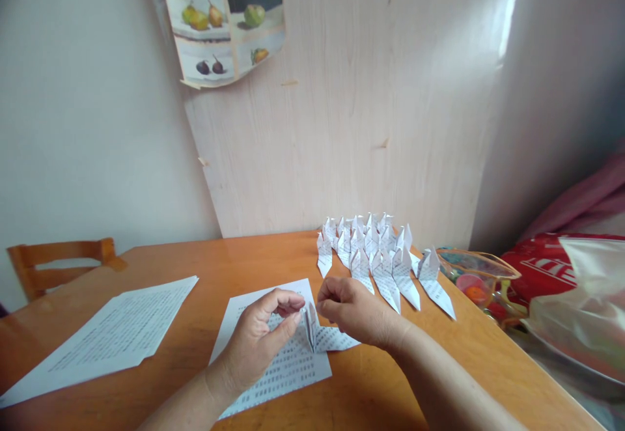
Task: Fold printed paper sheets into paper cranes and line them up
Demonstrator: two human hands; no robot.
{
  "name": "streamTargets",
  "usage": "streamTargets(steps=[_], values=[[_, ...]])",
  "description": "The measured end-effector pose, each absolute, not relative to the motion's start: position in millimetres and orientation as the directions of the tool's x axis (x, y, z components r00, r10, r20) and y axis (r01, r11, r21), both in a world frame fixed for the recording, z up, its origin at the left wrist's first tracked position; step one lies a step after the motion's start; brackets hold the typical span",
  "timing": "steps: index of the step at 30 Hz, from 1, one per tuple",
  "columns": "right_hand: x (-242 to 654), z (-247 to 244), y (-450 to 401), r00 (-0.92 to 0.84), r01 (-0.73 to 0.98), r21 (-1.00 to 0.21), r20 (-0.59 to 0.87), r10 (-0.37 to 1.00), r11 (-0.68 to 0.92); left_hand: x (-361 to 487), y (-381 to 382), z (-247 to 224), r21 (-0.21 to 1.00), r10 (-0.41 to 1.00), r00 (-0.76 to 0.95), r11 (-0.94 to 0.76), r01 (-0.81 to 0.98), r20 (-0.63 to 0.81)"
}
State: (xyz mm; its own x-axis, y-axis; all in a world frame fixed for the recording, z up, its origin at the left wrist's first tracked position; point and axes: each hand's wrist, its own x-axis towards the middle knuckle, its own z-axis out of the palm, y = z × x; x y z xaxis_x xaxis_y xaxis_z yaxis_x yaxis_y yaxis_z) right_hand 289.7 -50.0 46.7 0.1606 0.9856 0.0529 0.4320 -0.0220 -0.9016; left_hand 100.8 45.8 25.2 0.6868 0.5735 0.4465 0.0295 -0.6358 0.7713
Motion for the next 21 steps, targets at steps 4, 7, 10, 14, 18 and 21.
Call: streamTargets(steps=[4, 7, 10, 14, 18, 21], values=[[287.7, 46.1, -49.9, 0.161, 0.426, -0.905, 0.05, 0.986, -0.024, 103.5, 43.7, 26.9, 0.785, 0.574, 0.695, -0.62, 0.024, 0.433], [286.3, 44.8, -49.5, 0.147, 0.412, -0.911, 0.074, 0.986, 0.007, 104.7, 42.2, 27.8, 0.79, 0.58, 0.69, -0.613, 0.02, 0.432], [285.0, 43.8, -49.2, 0.133, 0.386, -0.921, 0.106, 0.985, 0.047, 106.0, 40.9, 28.6, 0.794, 0.589, 0.681, -0.608, 0.018, 0.436], [284.2, 41.9, -48.8, 0.11, 0.361, -0.928, 0.139, 0.984, 0.09, 107.8, 40.6, 28.5, 0.793, 0.604, 0.662, -0.608, 0.023, 0.444], [282.9, 40.5, -48.6, 0.096, 0.364, -0.927, 0.136, 0.986, 0.093, 108.3, 41.0, 27.3, 0.798, 0.615, 0.661, -0.601, 0.039, 0.431], [280.8, 40.8, -48.9, 0.102, 0.381, -0.92, 0.135, 0.986, 0.087, 108.0, 41.0, 27.1, 0.806, 0.616, 0.67, -0.59, 0.044, 0.415]])
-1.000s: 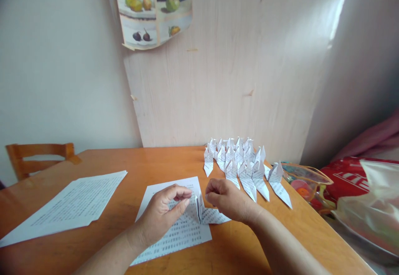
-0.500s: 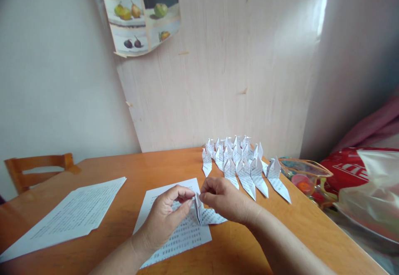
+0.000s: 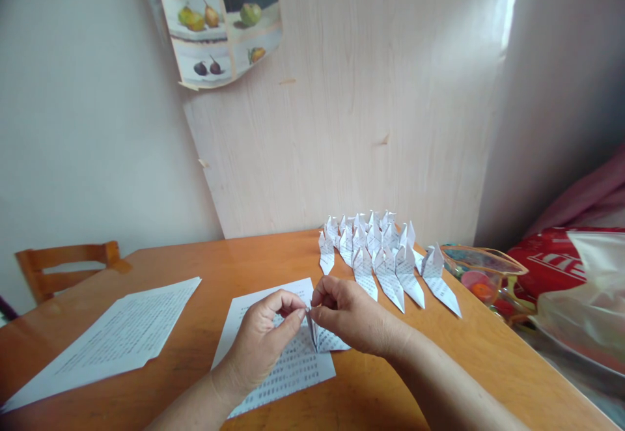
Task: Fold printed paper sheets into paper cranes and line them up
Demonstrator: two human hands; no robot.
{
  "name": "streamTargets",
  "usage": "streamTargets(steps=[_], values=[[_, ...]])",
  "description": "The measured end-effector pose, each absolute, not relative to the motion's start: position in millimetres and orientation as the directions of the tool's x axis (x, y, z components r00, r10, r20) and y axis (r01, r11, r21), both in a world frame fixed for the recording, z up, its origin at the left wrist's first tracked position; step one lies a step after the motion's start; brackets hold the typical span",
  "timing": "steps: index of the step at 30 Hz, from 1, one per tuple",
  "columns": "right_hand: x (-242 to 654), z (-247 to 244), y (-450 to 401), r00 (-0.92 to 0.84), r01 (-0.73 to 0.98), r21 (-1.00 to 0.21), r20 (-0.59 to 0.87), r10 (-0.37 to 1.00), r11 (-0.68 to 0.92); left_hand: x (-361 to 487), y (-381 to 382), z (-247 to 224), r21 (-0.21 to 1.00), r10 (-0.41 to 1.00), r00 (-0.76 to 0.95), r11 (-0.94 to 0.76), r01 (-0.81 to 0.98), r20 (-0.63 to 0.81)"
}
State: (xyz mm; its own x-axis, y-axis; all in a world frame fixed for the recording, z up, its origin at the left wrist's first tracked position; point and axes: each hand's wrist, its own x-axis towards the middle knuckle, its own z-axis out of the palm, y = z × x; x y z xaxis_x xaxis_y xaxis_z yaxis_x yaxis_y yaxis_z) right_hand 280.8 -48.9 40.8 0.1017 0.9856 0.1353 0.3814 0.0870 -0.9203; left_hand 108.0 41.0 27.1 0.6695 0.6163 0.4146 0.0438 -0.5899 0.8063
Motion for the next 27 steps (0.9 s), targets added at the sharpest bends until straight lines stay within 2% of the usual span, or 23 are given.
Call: streamTargets(steps=[15, 27], values=[[274.7, 45.6, -51.0, 0.126, 0.419, -0.907, 0.107, 0.986, 0.045, 110.1, 40.3, 28.3, 0.799, 0.603, 0.674, -0.601, 0.032, 0.427], [275.0, 48.5, -51.5, 0.167, 0.408, -0.913, 0.081, 0.983, 0.006, 109.8, 40.5, 27.8, 0.866, 0.648, 0.677, -0.499, 0.032, 0.348]])
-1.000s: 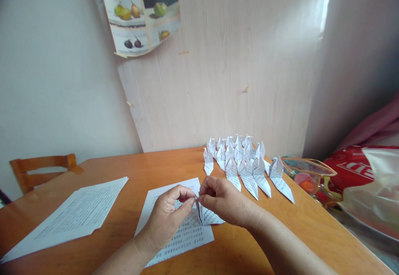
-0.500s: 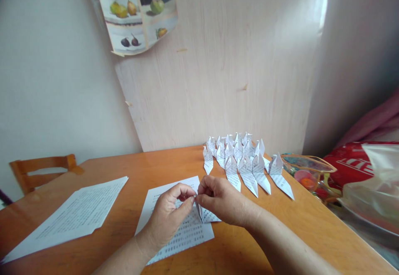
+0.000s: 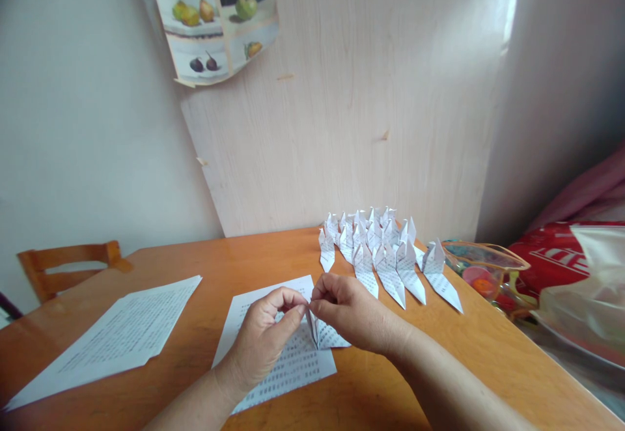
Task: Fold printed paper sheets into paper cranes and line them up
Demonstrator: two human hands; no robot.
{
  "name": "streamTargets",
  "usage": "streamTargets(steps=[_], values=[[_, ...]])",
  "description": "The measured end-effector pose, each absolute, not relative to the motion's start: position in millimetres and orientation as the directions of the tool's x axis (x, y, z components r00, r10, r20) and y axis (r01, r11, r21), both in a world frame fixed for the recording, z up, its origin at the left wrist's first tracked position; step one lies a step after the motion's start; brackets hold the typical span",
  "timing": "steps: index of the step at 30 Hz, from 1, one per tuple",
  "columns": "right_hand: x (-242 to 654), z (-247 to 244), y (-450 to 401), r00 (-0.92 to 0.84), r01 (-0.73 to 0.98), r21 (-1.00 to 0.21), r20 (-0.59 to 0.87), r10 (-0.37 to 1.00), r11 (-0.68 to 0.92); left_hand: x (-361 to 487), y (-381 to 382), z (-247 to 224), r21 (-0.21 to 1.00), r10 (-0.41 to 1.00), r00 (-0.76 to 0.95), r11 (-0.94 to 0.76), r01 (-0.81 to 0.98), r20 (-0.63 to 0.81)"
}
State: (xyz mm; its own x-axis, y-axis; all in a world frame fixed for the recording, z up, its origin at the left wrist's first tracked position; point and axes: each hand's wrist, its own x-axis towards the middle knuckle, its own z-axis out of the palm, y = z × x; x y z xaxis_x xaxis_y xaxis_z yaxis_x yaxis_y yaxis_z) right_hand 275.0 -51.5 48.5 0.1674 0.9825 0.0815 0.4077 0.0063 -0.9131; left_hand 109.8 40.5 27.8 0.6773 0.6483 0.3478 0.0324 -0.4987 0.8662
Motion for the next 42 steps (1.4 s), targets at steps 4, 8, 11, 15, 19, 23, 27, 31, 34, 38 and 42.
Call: streamTargets(steps=[4, 8, 11, 15, 19, 23, 27, 31, 34, 38, 42], values=[[273, 50, -50, 0.201, 0.371, -0.929, 0.067, 0.977, -0.013, 109, 40, 27, 0.877, 0.651, 0.681, -0.479, 0.027, 0.334], [271, 51, -49, 0.202, 0.334, -0.942, 0.051, 0.978, -0.02, 109, 39, 25, 0.874, 0.639, 0.688, -0.486, 0.015, 0.344], [270, 51, -49, 0.198, 0.309, -0.951, 0.037, 0.979, -0.027, 109, 40, 24, 0.874, 0.64, 0.685, -0.486, 0.011, 0.348], [272, 49, -49, 0.195, 0.307, -0.951, 0.031, 0.98, -0.031, 108, 41, 23, 0.878, 0.637, 0.691, -0.479, 0.006, 0.343], [274, 46, -49, 0.182, 0.284, -0.958, 0.033, 0.983, -0.02, 108, 41, 23, 0.881, 0.637, 0.69, -0.473, -0.003, 0.344], [274, 44, -49, 0.164, 0.23, -0.973, 0.026, 0.986, -0.013, 108, 40, 22, 0.878, 0.636, 0.688, -0.478, -0.006, 0.35], [274, 42, -48, 0.155, 0.206, -0.979, 0.03, 0.987, -0.002, 109, 39, 22, 0.877, 0.635, 0.689, -0.481, -0.001, 0.349], [274, 40, -48, 0.149, 0.211, -0.977, 0.051, 0.988, 0.018, 108, 40, 21, 0.877, 0.636, 0.689, -0.481, 0.0, 0.349], [274, 41, -48, 0.15, 0.26, -0.965, 0.064, 0.987, 0.023, 108, 41, 19, 0.878, 0.638, 0.687, -0.479, 0.001, 0.348], [274, 43, -48, 0.157, 0.336, -0.942, 0.074, 0.985, 0.017, 109, 41, 19, 0.877, 0.639, 0.683, -0.48, -0.004, 0.353], [274, 44, -49, 0.152, 0.357, -0.933, 0.1, 0.983, 0.04, 109, 39, 21, 0.874, 0.641, 0.678, -0.486, -0.002, 0.358]])
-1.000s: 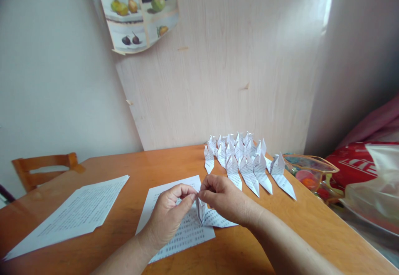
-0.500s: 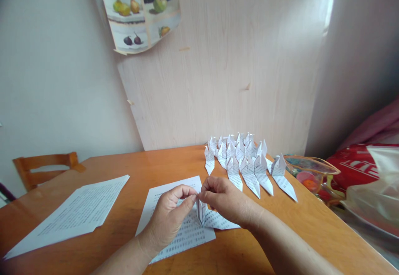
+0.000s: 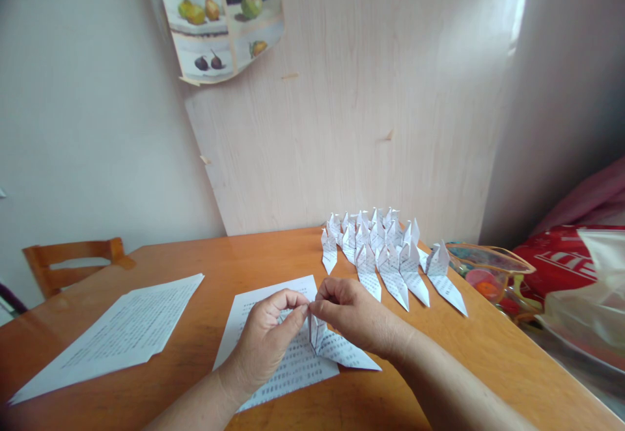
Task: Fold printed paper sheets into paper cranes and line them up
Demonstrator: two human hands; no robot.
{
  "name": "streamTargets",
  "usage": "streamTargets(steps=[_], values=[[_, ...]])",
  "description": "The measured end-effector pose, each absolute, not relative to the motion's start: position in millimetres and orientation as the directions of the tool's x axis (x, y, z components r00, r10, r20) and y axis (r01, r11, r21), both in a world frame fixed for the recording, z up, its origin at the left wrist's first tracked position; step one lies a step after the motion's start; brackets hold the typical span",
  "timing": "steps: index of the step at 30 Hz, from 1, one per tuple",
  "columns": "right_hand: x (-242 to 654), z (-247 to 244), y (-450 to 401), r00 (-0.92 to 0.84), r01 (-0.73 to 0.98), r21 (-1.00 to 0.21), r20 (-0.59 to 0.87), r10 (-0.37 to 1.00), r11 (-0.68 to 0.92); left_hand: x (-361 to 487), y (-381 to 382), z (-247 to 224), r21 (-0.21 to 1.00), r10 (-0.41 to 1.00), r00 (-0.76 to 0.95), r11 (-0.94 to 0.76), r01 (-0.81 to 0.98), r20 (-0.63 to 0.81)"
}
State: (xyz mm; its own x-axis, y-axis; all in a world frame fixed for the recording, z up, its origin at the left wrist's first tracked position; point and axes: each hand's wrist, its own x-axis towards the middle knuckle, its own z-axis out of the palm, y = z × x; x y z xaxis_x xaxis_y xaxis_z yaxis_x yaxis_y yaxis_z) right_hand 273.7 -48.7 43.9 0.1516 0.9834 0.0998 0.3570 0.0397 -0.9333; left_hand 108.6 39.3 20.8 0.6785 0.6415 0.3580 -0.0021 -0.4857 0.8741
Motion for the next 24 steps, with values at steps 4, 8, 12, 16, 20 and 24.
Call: streamTargets(steps=[4, 8, 12, 16, 20, 24], values=[[273.2, 44.9, -49.3, 0.158, 0.375, -0.926, 0.104, 0.982, 0.038, 108.3, 39.5, 21.5, 0.86, 0.637, 0.677, -0.51, 0.012, 0.369], [272.8, 45.3, -49.5, 0.161, 0.397, -0.917, 0.108, 0.981, 0.035, 107.6, 40.1, 21.8, 0.838, 0.631, 0.671, -0.545, 0.027, 0.389], [272.4, 44.8, -49.6, 0.153, 0.433, -0.9, 0.135, 0.979, 0.056, 107.2, 39.7, 23.8, 0.816, 0.631, 0.66, -0.576, 0.046, 0.408], [271.0, 45.8, -50.3, 0.171, 0.468, -0.882, 0.143, 0.975, 0.047, 107.1, 39.4, 25.8, 0.801, 0.625, 0.656, -0.596, 0.053, 0.422], [268.7, 47.8, -51.1, 0.186, 0.511, -0.859, 0.149, 0.971, 0.034, 106.3, 40.1, 24.7, 0.771, 0.629, 0.643, -0.631, 0.092, 0.438], [267.3, 48.1, -51.8, 0.193, 0.557, -0.829, 0.172, 0.966, 0.036, 105.4, 40.4, 23.3, 0.726, 0.616, 0.619, -0.68, 0.106, 0.487]])
